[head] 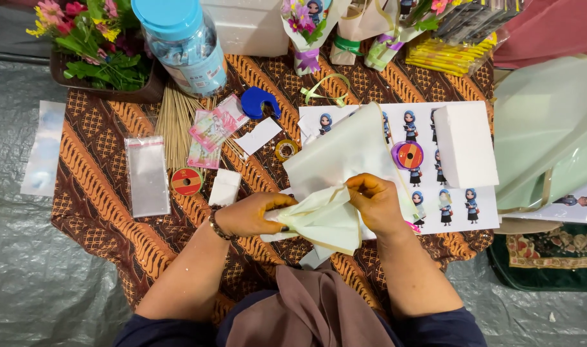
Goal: Assembling and wrapping a small decorative bouquet using paper, tape, and stickers
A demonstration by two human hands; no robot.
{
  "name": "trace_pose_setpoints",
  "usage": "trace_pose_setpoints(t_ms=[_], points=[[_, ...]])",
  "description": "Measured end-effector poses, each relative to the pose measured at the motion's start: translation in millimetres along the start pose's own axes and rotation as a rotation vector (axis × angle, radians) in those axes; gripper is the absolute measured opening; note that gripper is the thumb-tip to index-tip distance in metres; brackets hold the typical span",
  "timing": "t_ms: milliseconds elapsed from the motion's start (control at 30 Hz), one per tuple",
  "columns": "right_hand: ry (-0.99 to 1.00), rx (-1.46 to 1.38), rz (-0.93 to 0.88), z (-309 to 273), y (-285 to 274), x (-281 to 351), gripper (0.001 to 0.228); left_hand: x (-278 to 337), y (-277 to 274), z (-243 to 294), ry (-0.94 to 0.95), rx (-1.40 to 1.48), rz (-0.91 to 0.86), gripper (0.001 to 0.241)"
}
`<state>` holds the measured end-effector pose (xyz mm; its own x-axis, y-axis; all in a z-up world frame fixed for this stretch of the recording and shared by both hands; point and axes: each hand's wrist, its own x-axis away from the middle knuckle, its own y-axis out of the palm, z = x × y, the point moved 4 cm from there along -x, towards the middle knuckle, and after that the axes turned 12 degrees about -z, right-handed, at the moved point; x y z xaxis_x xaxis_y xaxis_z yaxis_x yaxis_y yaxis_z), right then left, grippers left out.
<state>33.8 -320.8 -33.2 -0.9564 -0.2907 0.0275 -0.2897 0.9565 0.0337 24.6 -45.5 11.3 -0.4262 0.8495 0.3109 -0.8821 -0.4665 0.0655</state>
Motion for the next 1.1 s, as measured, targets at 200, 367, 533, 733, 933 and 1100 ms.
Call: trace_pose_setpoints(t_ms=[200, 367, 533, 733, 933, 1100], points=[[0.044, -0.01, -0.066, -7.8, 2.7, -2.8, 0.015, -16.0, 16.3, -34.0, -0.01, 0.069, -0.065, 0.053], [0.023, -0.039, -0.086, -14.2, 1.0, -5.5, 0.015, -27.8, 26.1, -54.7, 0.048, 0.05, -0.03, 0.051], [-0.016, -0.212, -0.026, 3.3, -5.3, -16.0, 0.01, -8.2, 4.3, -32.1, 0.018, 0.109, 0.106, 0.04], [-0.366, 0.707, -0.291, -10.0, 79.4, -15.2, 0.026, 40.2, -47.5, -23.2, 0.413, 0.309, 0.595, 0.028], [-0.089, 1.521, -0.552, 6.2, 99.1, -20.2, 0.037, 57.7, -44.0, -9.3, 0.562, 0.275, 0.946, 0.033], [0.428, 1.439, -0.391, 37.6, 30.1, -40.0, 0.053, 7.4, 22.0, -61.4, 0.109, 0.613, 0.904, 0.036]])
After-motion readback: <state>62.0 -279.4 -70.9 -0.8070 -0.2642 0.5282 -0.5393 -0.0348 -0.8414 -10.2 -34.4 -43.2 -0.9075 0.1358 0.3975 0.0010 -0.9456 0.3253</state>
